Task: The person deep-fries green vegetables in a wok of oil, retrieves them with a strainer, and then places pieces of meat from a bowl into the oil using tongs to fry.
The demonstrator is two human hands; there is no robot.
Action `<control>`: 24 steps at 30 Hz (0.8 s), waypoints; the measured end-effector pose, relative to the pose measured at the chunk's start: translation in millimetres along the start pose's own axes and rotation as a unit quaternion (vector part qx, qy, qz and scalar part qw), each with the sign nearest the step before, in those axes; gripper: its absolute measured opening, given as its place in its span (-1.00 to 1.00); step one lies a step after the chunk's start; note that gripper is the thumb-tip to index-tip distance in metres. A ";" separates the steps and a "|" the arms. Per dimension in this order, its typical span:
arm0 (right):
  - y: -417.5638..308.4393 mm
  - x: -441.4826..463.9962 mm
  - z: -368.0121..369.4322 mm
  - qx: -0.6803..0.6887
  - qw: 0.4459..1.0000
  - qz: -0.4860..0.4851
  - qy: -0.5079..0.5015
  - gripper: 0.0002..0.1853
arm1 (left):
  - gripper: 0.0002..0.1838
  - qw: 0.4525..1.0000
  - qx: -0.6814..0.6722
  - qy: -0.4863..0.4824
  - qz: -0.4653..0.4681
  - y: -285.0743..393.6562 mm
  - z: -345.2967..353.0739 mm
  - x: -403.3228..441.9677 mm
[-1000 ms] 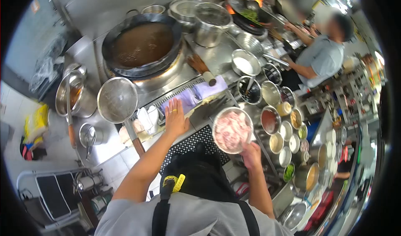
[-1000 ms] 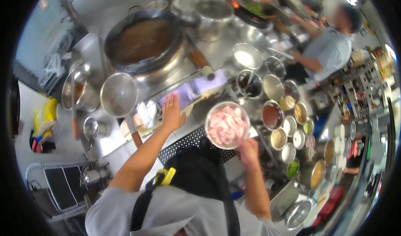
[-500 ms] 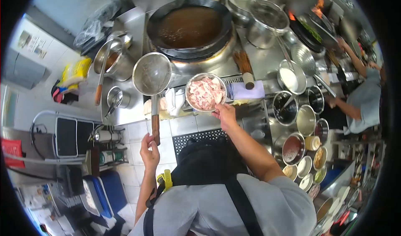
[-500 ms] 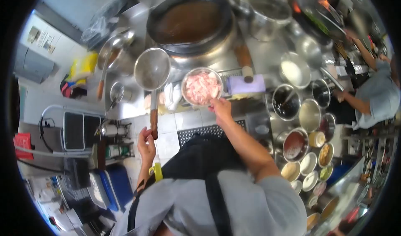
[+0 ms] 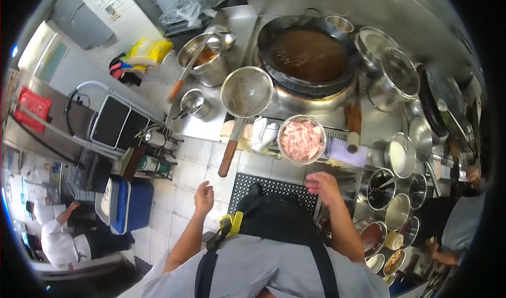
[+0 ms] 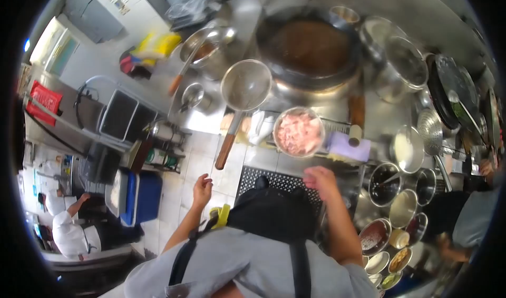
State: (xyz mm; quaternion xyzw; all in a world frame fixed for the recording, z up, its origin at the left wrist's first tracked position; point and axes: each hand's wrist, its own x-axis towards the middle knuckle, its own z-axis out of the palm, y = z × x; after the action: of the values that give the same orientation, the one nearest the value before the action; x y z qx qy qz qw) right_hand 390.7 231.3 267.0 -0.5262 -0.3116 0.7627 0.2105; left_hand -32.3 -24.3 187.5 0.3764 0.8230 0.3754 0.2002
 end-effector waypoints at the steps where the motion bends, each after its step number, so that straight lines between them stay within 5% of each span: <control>1: -1.7 -5.4 -2.9 0.010 1.000 -0.006 -0.012 -0.76 | -0.63 0.999 -0.033 0.010 0.019 9.2 -2.4 12.8; 8: -0.1 -52.5 -4.6 0.110 0.991 -0.074 0.001 -0.74 | -0.65 0.977 0.007 0.046 0.209 76.0 -27.2 122.6; 10: 0.7 -58.0 0.3 0.106 0.989 -0.100 0.013 -0.73 | -0.66 0.941 0.073 0.059 0.325 95.0 -37.0 156.3; 11: 2.5 -60.7 3.4 0.114 0.987 -0.108 0.023 -0.73 | -0.64 0.945 0.094 0.051 0.309 104.5 -41.3 171.3; 12: -0.5 -64.7 9.6 0.121 0.986 -0.112 0.032 -0.73 | -0.63 0.888 0.176 0.086 0.416 123.4 -48.4 182.1; 18: 1.4 -85.0 43.3 0.127 0.978 -0.156 0.058 -0.73 | -0.49 0.849 0.432 0.005 0.305 155.4 -69.2 267.0; 24: 41.3 -114.0 72.7 0.179 0.960 -0.164 0.137 -0.73 | -0.54 0.848 0.447 -0.147 0.244 112.0 -86.5 358.2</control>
State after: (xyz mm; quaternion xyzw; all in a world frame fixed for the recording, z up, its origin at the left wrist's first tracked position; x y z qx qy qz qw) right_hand 363.8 109.2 333.2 -0.5210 -0.2203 0.6816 0.4641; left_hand -260.7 259.8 312.0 0.6650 0.7441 -0.0560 0.0305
